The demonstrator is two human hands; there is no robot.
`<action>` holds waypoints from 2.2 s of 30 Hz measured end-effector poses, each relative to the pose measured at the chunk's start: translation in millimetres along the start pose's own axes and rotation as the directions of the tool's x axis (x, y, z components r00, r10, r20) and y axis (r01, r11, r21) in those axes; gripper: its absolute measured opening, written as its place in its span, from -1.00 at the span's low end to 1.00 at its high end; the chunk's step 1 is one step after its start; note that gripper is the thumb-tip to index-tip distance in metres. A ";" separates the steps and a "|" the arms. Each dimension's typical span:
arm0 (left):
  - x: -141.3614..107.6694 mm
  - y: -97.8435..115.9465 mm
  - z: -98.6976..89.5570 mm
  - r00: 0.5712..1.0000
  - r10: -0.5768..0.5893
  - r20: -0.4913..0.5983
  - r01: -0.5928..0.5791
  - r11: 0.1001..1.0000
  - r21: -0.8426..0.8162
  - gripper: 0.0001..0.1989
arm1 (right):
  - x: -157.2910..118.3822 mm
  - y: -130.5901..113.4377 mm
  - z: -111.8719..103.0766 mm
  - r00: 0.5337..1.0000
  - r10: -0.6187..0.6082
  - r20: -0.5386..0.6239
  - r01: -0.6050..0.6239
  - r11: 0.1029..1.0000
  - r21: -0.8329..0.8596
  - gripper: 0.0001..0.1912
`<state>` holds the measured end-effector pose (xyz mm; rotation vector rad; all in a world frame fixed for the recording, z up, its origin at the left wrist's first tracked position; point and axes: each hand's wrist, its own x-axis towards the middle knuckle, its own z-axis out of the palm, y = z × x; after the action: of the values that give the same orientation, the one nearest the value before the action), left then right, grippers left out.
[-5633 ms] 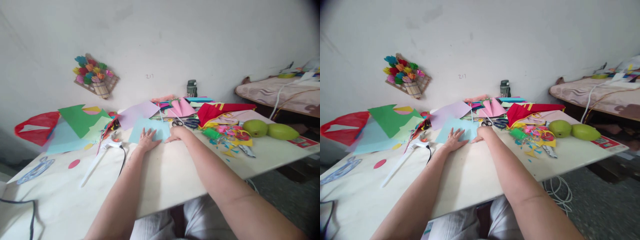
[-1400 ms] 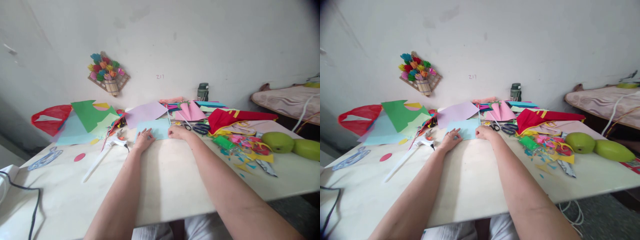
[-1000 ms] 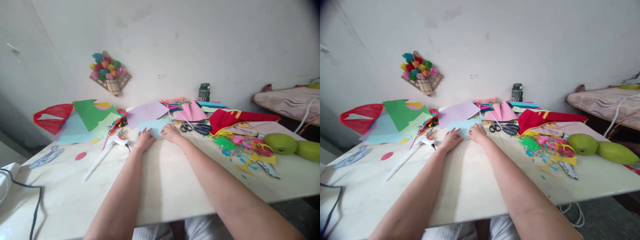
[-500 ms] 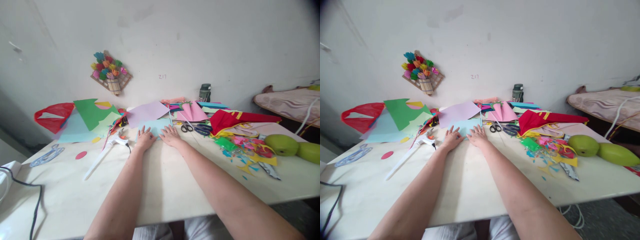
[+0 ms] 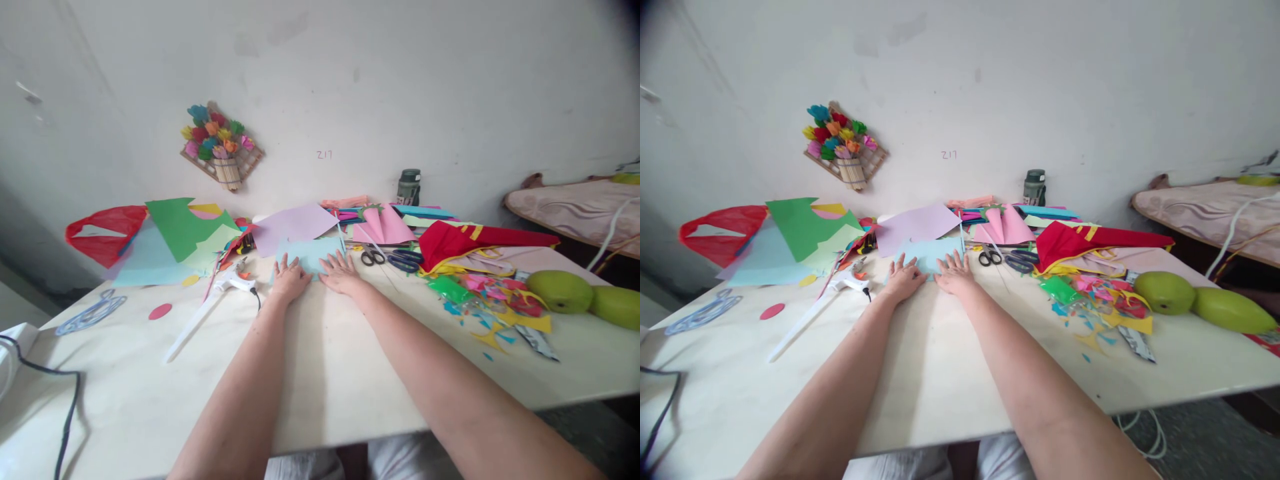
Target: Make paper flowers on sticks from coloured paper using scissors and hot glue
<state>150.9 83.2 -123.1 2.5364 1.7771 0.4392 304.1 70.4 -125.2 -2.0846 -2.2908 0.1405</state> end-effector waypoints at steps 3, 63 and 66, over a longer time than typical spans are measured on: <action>-0.2 1.9 -0.4 0.999 -0.032 0.008 0.032 0.999 0.008 -0.68 | 0.6 0.1 0.9 1.000 -0.006 0.003 0.006 1.000 0.003 -0.41; -14.0 -22.0 -21.2 0.993 0.056 -0.101 -0.046 0.994 0.099 -0.77 | -7.9 -4.7 -10.1 0.991 -0.104 0.089 0.100 0.994 0.047 -0.44; -16.4 -27.1 -21.2 0.991 0.062 -0.115 -0.046 0.990 0.132 -0.77 | -9.0 -5.0 -12.2 0.989 -0.094 0.112 0.092 0.995 0.031 -0.44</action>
<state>115.9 74.5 -111.0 2.7056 1.8364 0.5028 301.1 61.5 -112.3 -2.0025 -2.4313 0.2900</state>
